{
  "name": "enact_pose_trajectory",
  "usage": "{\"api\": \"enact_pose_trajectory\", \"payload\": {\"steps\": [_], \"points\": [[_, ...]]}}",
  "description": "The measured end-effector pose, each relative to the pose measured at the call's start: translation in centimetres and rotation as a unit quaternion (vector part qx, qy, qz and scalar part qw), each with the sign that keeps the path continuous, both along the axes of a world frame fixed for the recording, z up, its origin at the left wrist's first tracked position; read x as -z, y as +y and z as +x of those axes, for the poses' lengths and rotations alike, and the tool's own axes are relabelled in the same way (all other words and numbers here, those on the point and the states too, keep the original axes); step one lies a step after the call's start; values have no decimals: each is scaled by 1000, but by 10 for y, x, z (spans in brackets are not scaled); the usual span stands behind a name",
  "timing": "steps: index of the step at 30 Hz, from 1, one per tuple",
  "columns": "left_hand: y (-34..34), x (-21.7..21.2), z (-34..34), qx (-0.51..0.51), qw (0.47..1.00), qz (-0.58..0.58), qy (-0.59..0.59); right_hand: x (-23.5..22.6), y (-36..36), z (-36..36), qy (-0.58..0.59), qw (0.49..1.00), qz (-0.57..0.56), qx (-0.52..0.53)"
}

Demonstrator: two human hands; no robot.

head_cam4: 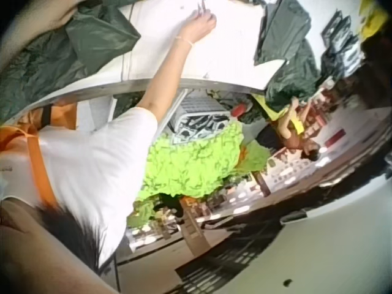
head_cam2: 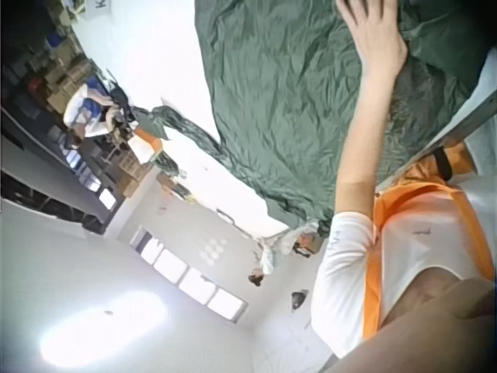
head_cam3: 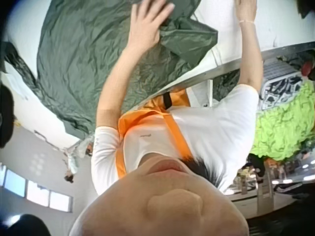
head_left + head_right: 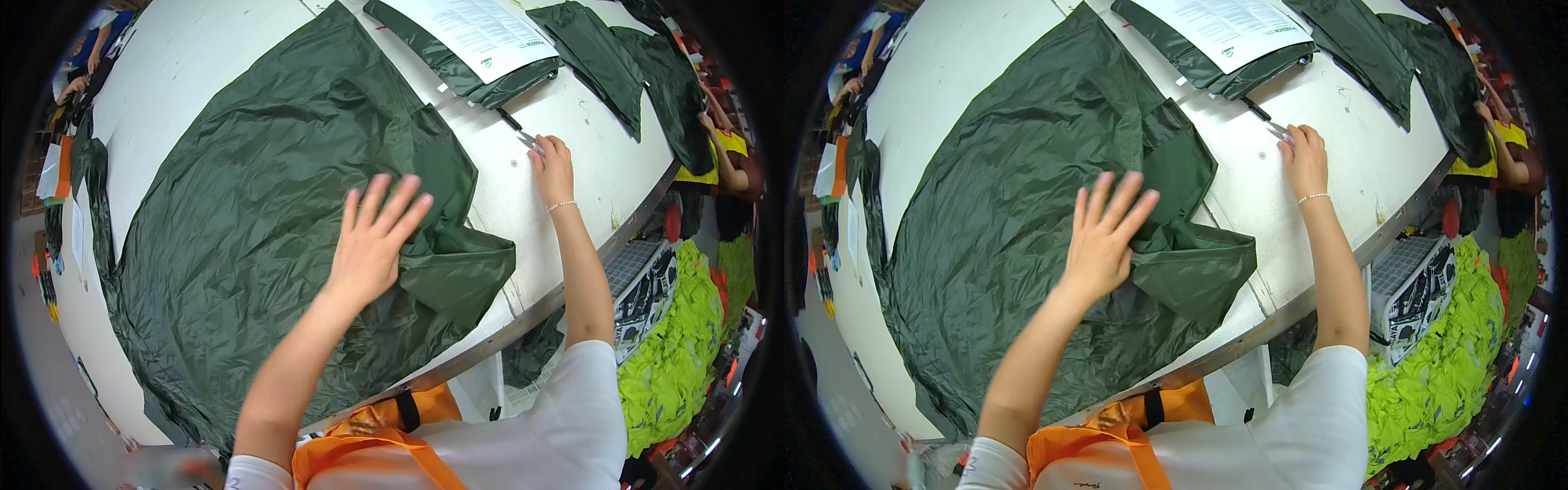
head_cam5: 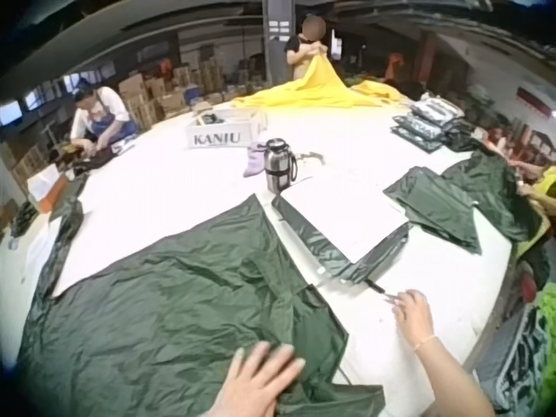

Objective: The person lays out a dark green jacket on a white table, smooths it, and folds it into a compact rectangle. The person then places the folded jacket into a black plastic bag and sets it aside.

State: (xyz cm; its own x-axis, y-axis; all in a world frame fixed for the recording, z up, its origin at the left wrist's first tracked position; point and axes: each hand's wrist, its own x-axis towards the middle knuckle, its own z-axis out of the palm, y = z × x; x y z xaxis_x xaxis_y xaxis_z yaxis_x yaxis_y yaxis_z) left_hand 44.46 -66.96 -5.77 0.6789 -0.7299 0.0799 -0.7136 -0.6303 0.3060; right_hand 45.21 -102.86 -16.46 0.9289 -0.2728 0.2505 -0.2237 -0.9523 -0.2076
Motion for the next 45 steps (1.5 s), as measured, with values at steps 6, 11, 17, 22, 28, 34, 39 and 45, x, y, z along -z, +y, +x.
{"api": "enact_pose_trajectory", "payload": {"steps": [6, 11, 17, 22, 28, 34, 39, 45], "points": [[-22, 12, 77, 7, 997, 49, 66, -7, 8, -2, -8, 998, 45, -42], [-57, 46, 130, -102, 994, -48, 8, -53, 102, 30, -43, 965, 228, -118], [-85, 64, 149, -174, 984, -21, 19, -28, 122, 77, -16, 975, 142, -170], [-80, 81, 155, -168, 982, -84, 30, -16, 125, 86, -19, 976, 125, -177], [-82, 93, 155, -167, 976, -138, 23, -13, 126, 89, -29, 973, 161, -164], [-83, 97, 153, -214, 958, -171, 84, -9, 127, 91, -36, 974, 133, -180], [-81, 88, 152, -212, 920, -282, 174, -18, 122, 82, -9, 969, 192, -153], [-54, -7, 14, 23, 819, -513, 255, -48, 60, 13, -12, 969, 245, -41]]}}
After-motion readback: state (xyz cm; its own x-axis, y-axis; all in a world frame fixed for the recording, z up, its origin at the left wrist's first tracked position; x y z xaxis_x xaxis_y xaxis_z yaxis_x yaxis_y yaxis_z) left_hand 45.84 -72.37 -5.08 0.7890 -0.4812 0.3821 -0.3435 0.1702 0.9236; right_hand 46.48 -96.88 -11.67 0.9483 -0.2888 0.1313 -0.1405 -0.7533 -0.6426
